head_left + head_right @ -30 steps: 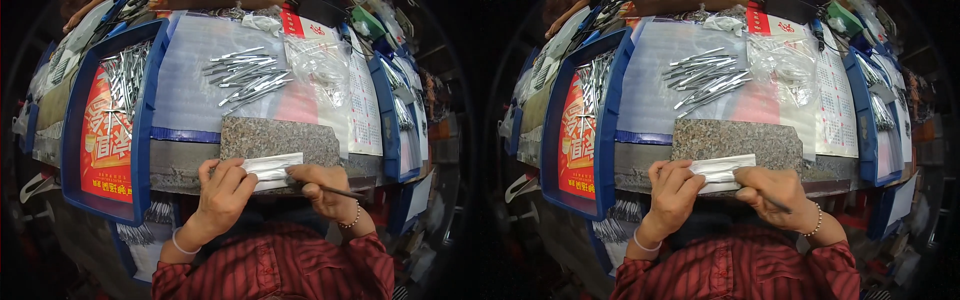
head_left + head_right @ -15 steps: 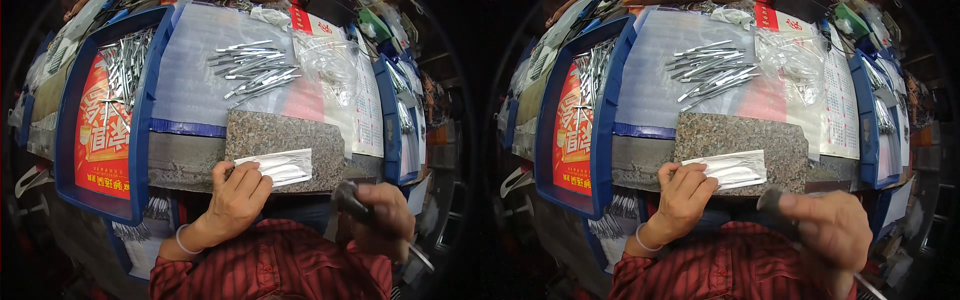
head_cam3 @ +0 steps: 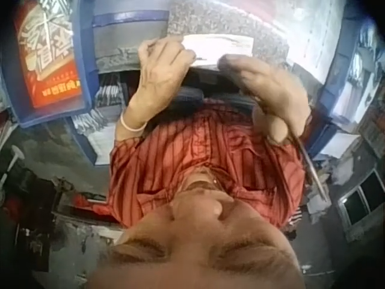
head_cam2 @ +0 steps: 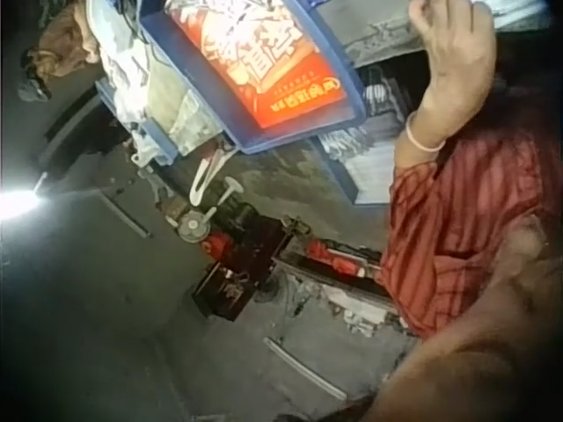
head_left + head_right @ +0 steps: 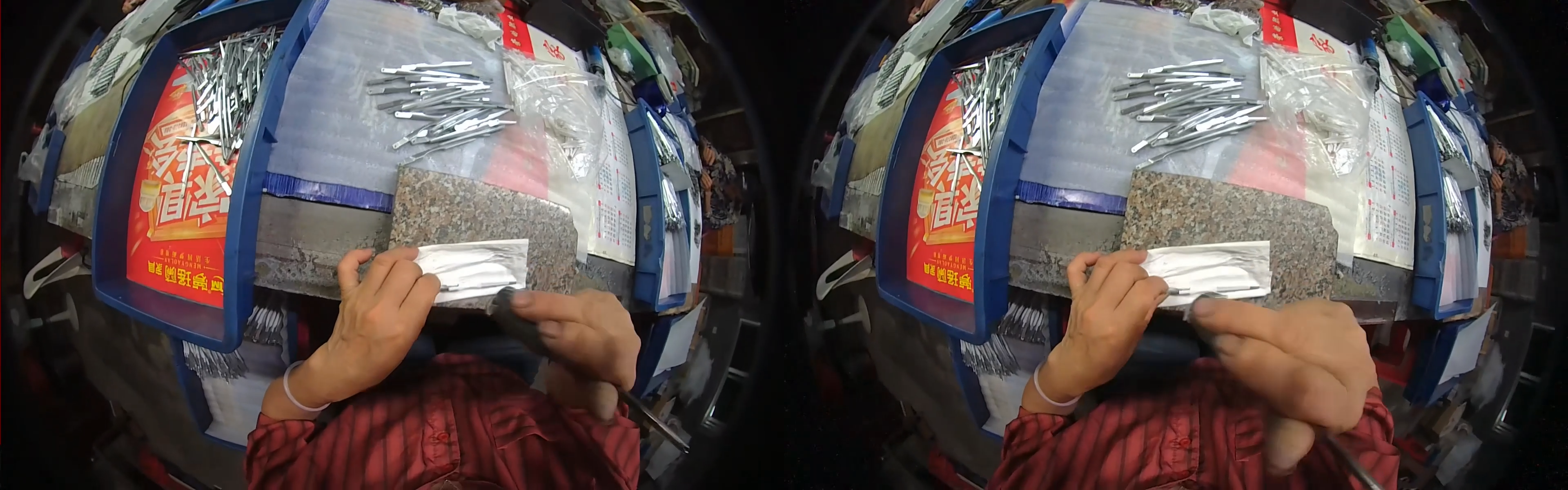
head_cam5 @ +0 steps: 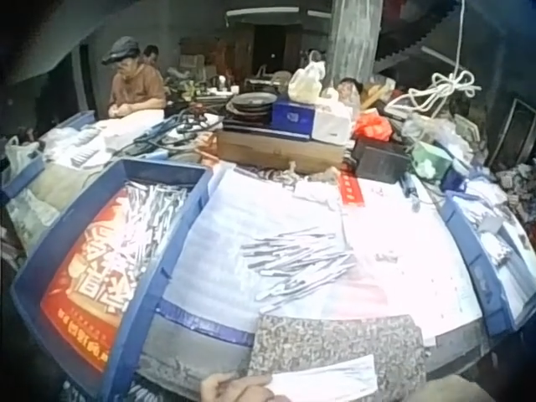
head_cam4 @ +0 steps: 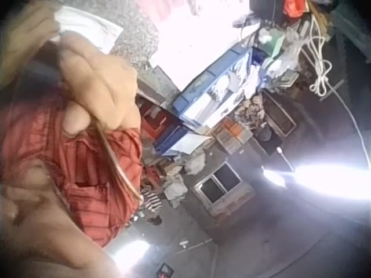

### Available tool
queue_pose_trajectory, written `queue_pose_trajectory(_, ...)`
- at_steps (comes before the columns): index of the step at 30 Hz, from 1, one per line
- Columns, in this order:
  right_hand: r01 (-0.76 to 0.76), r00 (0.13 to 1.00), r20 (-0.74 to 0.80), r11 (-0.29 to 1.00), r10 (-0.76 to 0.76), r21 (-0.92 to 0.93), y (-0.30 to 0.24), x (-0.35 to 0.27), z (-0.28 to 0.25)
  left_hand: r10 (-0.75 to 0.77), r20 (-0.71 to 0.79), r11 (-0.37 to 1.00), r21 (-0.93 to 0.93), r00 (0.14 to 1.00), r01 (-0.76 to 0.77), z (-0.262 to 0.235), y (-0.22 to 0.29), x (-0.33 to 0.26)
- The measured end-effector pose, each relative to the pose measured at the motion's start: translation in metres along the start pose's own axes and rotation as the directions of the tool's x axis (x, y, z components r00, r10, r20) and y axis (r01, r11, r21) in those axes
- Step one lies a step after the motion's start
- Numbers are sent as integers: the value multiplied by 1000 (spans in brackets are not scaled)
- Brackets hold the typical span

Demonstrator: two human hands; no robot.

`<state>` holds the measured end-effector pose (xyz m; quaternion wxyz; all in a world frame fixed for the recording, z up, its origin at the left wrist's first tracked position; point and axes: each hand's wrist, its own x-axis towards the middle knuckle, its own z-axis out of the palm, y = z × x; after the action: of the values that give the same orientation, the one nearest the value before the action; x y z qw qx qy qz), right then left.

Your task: The recorder is cleaning and inspecting small metal components at a workbench.

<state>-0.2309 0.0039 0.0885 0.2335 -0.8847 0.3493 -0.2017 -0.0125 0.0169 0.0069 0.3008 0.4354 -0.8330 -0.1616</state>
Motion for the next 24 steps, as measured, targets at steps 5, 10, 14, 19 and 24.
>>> queue_pose_trajectory(5, -38, 994, -99, 995, 48, 97, 19, 19, 37, 5, 47, 999, -45, 999, -3, 2, -2, 5)
queue_pose_trajectory(10, -57, 969, -217, 963, 117, 265, 5, -3, 18, 18, 33, 999, -46, 999, -17, 3, -5, 0)
queue_pose_trajectory(14, 24, 982, -189, 999, -29, -32, -8, 5, 16, 29, 17, 998, -54, 999, -28, 2, -4, -1)
queue_pose_trajectory(19, -85, 978, -166, 967, 127, 240, 18, 9, 41, 3, 32, 999, -36, 999, -2, -1, -5, 4)
queue_pose_trajectory(24, -165, 873, -368, 903, 321, 397, 5, -27, 23, 16, 9, 999, -38, 1000, -15, 0, -4, 1)
